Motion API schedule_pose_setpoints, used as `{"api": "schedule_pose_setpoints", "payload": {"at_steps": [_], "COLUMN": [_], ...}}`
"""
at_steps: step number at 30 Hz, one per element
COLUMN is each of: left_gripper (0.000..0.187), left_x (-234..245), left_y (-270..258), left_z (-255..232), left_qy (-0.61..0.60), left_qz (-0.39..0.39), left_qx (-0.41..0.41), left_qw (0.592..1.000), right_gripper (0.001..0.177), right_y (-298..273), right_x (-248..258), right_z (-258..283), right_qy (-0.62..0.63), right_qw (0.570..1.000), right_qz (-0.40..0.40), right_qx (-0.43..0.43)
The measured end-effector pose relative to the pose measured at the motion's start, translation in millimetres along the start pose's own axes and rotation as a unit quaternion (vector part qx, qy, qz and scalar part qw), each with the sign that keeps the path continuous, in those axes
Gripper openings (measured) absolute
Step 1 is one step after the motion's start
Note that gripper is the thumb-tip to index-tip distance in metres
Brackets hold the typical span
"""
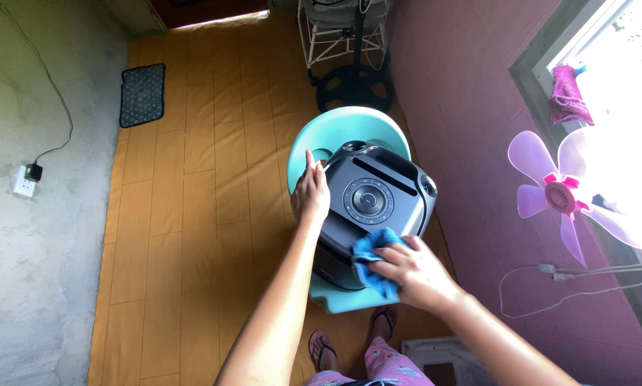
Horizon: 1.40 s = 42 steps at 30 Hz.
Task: The person wipes the exterior of a black portable radio with a blue cloth, rotating the device to clean all sides. They then switch to a pink cloth to wipe the blades of a small pink fan.
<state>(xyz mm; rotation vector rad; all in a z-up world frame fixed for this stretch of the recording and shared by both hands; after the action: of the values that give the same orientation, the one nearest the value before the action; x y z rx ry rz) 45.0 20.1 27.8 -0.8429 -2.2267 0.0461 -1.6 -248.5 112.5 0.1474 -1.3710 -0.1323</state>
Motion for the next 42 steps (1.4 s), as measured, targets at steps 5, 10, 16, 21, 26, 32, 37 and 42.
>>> {"api": "schedule_pose_setpoints", "payload": {"at_steps": [5,10,16,21,26,32,37,42], "left_gripper": [0.061,0.060,0.061,0.064,0.052,0.053,0.052,0.051], "left_x": [-0.4,16.5,12.3,2.4,4.8,12.2,9.9,11.5], "left_y": [-7.1,-24.2,-23.1,-25.2,-30.4,-39.4,-37.7,-39.8], "left_z": [-4.7,-10.0,-12.3,-14.6,-18.0,-27.6,-27.2,-26.3], "left_qy": [0.042,-0.038,0.042,0.150,0.208,0.205,0.210,0.205], "left_qz": [-0.010,-0.065,-0.041,-0.170,-0.092,-0.077,-0.084,-0.108], "left_qx": [0.011,-0.039,-0.015,-0.117,-0.055,-0.045,-0.052,-0.071], "left_qw": [0.999,0.996,0.998,0.967,0.972,0.975,0.973,0.970], "right_gripper": [0.044,0.063,0.068,0.071,0.074,0.055,0.043,0.047], "right_y": [-4.7,49.3,136.8,140.5,82.3,3.7,7.5,82.1], "right_x": [39.0,35.6,-25.0,-20.8,-5.5,16.7,28.5,34.3], "right_z": [-40.3,-76.3,-104.4,-133.0,-136.6,-119.5,-119.4,-122.2], "right_qy": [-0.023,-0.088,0.002,-0.042,-0.055,-0.160,-0.198,-0.011], "right_qw": [0.994,0.967,0.989,0.985,0.964,0.950,0.925,0.927], "right_qz": [-0.022,-0.170,-0.066,-0.053,-0.035,-0.011,-0.072,-0.153], "right_qx": [-0.101,-0.167,-0.133,-0.159,-0.257,-0.269,-0.315,-0.342]}}
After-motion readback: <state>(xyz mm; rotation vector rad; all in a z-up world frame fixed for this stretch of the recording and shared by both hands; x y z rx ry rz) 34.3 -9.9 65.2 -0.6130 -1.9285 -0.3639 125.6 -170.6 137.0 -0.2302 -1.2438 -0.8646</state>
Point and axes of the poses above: each hand's wrist, its own y-axis towards the middle knuckle, its own x-axis out of the back of the hand, z = x × y, the point moved 4 cm from there along y, towards the middle knuckle, and after that the axes turned 15 degrees about x, right-handed, at the moved point
